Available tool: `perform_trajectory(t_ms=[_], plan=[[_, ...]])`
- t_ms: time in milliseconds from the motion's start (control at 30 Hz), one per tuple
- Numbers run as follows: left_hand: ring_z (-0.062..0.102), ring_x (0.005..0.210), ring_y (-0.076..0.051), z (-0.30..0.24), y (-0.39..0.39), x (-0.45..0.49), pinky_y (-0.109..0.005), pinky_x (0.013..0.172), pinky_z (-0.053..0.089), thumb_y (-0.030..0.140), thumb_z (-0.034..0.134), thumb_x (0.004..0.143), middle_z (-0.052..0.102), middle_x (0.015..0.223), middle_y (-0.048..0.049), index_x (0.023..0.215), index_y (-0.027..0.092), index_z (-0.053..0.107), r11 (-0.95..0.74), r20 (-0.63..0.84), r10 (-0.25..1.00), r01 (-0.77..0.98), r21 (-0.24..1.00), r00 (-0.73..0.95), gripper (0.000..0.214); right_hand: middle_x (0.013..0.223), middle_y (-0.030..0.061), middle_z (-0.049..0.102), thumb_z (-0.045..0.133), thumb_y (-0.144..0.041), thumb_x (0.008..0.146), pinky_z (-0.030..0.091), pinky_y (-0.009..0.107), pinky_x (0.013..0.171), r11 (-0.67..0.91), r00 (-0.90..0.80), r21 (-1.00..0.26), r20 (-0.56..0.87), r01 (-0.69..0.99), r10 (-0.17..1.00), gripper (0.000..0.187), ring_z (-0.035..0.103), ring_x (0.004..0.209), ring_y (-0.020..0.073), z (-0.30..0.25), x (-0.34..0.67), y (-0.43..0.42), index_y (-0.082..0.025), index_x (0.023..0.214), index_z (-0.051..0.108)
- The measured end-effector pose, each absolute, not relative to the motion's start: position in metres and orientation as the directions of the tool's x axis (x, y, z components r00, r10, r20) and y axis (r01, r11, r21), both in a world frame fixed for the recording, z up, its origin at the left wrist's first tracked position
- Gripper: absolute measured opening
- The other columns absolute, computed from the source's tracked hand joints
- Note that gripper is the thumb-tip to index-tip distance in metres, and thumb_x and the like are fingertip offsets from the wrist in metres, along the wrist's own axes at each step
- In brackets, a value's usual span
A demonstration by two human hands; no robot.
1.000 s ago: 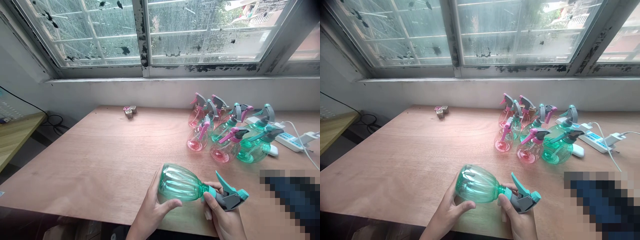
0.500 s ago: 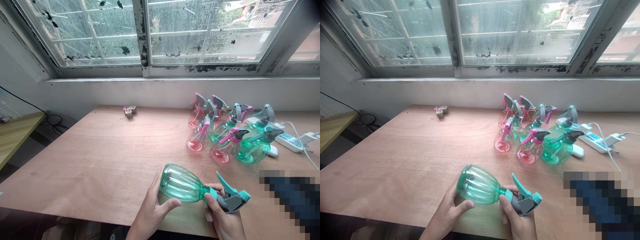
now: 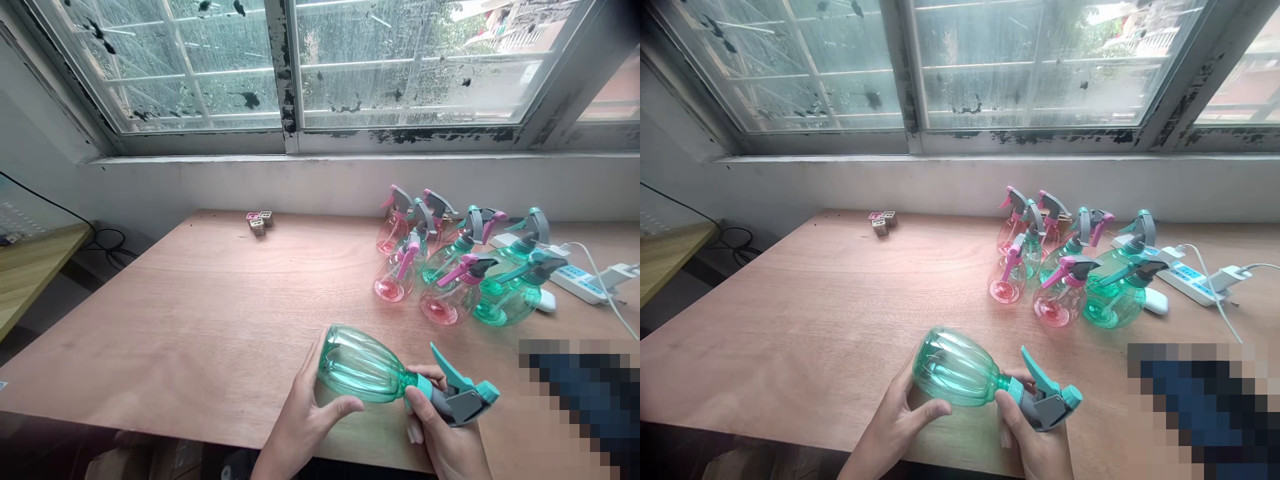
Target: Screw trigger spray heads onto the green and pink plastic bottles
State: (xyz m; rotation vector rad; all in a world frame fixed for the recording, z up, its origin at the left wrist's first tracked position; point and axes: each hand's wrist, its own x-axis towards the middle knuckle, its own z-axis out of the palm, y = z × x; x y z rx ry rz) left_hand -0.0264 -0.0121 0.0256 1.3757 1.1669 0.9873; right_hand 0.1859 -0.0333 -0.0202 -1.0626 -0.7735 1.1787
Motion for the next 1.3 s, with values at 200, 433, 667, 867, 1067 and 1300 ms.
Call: perform_trajectory(t_ms=[200, 433, 667, 867, 1067, 1300], plan=[[0.032, 0.162, -0.029, 0.020, -0.013, -0.027, -0.047, 0.134, 0.022, 0.030, 0.081, 0.093, 0.040, 0.174, -0.0013, 0.165, 0.038, 0.037, -0.012, -0.013, 0.986, 0.145, 0.989, 0.166, 0.084, 0.052, -0.0072, 0.059, 0.091, -0.046, 0.087, 0.039, 0.020, 0.043, 0.029, 0.252, -0.912, -0.082, -0.410, 0.964, 0.036, 0.050, 0.036, 0.0097, -0.019, 0.185, -0.032, -0.022, 0.104, 0.071], [0.037, 0.159, -0.033, 0.021, -0.013, -0.027, -0.049, 0.132, 0.028, 0.040, 0.089, 0.087, 0.043, 0.172, -0.0077, 0.165, 0.032, 0.039, 0.010, -0.030, 0.983, 0.110, 0.994, 0.183, 0.093, 0.047, -0.0077, 0.057, 0.090, -0.046, 0.088, 0.039, 0.019, 0.045, 0.035, 0.237, -0.928, -0.058, -0.371, 0.970, 0.034, 0.051, 0.037, 0.0093, -0.020, 0.186, -0.033, -0.022, 0.104, 0.072], [0.036, 0.159, -0.033, 0.021, -0.012, -0.024, -0.050, 0.133, 0.026, 0.036, 0.084, 0.091, 0.044, 0.172, -0.0039, 0.163, 0.037, 0.042, -0.012, -0.010, 0.986, 0.132, 0.991, 0.164, 0.084, 0.054, -0.0067, 0.060, 0.090, -0.048, 0.088, 0.038, 0.016, 0.046, 0.029, 0.249, -0.924, -0.073, -0.382, 0.966, 0.037, 0.051, 0.039, 0.0069, -0.022, 0.186, -0.034, -0.022, 0.106, 0.071], [0.031, 0.162, -0.033, 0.018, -0.016, -0.027, -0.052, 0.134, 0.021, 0.039, 0.086, 0.089, 0.038, 0.175, -0.0062, 0.168, 0.036, 0.031, 0.001, -0.030, 0.978, 0.139, 0.990, 0.206, 0.096, 0.052, -0.0075, 0.057, 0.091, -0.049, 0.087, 0.036, 0.016, 0.045, 0.040, 0.277, -0.926, -0.071, -0.374, 0.958, 0.038, 0.048, 0.038, 0.0065, -0.023, 0.187, -0.033, -0.022, 0.105, 0.072], [0.039, 0.157, -0.038, 0.019, -0.014, -0.030, -0.055, 0.131, 0.028, 0.045, 0.087, 0.088, 0.044, 0.171, -0.0096, 0.169, 0.033, 0.030, 0.047, -0.060, 0.975, 0.067, 0.997, 0.215, 0.099, 0.048, -0.0076, 0.056, 0.092, -0.048, 0.085, 0.035, 0.018, 0.046, 0.019, 0.249, -0.937, -0.073, -0.348, 0.966, 0.038, 0.048, 0.039, 0.0080, -0.021, 0.188, -0.035, -0.022, 0.105, 0.073], [0.029, 0.163, -0.031, 0.013, -0.015, -0.029, -0.051, 0.135, 0.021, 0.040, 0.081, 0.094, 0.036, 0.176, -0.0024, 0.167, 0.041, 0.032, -0.044, 0.007, 0.979, 0.175, 0.984, 0.205, 0.087, 0.054, -0.0073, 0.058, 0.092, -0.051, 0.086, 0.034, 0.016, 0.046, 0.012, 0.253, -0.919, -0.096, -0.395, 0.963, 0.040, 0.048, 0.040, 0.0060, -0.020, 0.187, -0.034, -0.023, 0.105, 0.072]])
